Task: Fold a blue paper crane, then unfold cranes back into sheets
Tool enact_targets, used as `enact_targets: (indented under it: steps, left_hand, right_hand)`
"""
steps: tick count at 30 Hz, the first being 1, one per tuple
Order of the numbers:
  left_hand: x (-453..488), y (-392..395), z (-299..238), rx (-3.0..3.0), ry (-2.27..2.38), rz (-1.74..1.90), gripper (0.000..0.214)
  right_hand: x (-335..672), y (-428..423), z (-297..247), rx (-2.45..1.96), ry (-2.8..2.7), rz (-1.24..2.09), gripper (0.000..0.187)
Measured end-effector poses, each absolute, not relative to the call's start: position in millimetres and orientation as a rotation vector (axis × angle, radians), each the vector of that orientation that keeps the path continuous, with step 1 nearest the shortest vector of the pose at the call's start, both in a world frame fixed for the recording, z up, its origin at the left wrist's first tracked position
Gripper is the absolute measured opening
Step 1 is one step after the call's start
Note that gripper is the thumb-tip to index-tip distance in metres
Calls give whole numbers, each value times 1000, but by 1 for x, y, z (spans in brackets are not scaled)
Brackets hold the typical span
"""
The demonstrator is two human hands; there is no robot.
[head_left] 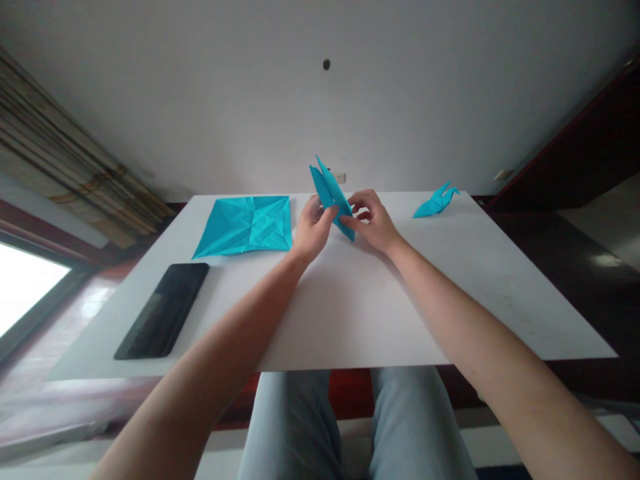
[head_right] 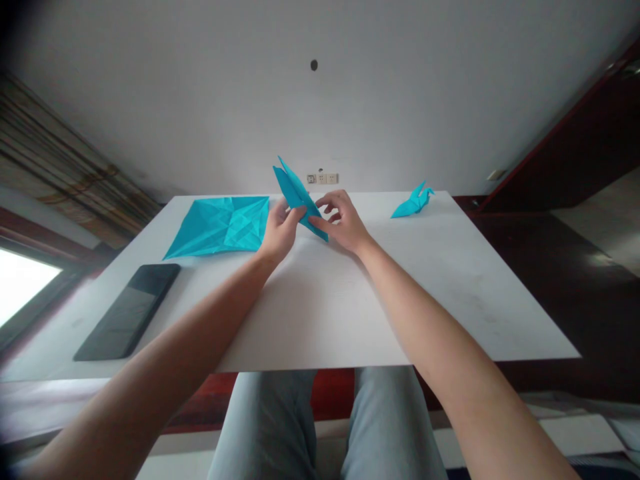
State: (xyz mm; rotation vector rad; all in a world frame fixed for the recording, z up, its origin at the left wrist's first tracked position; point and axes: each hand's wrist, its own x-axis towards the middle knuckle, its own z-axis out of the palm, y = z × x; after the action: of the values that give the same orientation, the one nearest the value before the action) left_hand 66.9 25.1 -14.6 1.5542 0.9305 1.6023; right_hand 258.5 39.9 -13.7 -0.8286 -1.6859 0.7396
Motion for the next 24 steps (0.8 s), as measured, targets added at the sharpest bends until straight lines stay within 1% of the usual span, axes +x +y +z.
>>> enact_targets:
  steps: [4, 10, 13, 16, 20, 22, 24]
  left_hand:
    - [67, 28, -16, 1582, 973, 1648, 19]
    - [66, 28, -16, 1479, 1024, 1625, 28]
    - [66, 25, -13, 1448, 1037, 1612, 32]
    - [67, 24, -11, 1435, 1013, 1603, 34]
    - [69, 25, -13, 1418, 989, 1587, 40]
    - [69, 25, -14, 1436, 993, 1597, 45]
    - [69, 26, -15, 1459, 1002, 1622, 49]
  right_hand:
    - [257, 44, -12, -799, -1565, 803, 58]
    - [259, 43, -6, -842, -1582, 914, 66]
    - [260, 45, -9, -836, -1560, 923, 61]
    - [260, 48, -12, -815, -1523, 866, 59]
    - [262, 47, -13, -829, -1580, 855, 49]
    - [261, 46, -14, -832, -1605, 921, 53]
    - [259, 45, -14, -830, -1591, 964, 60]
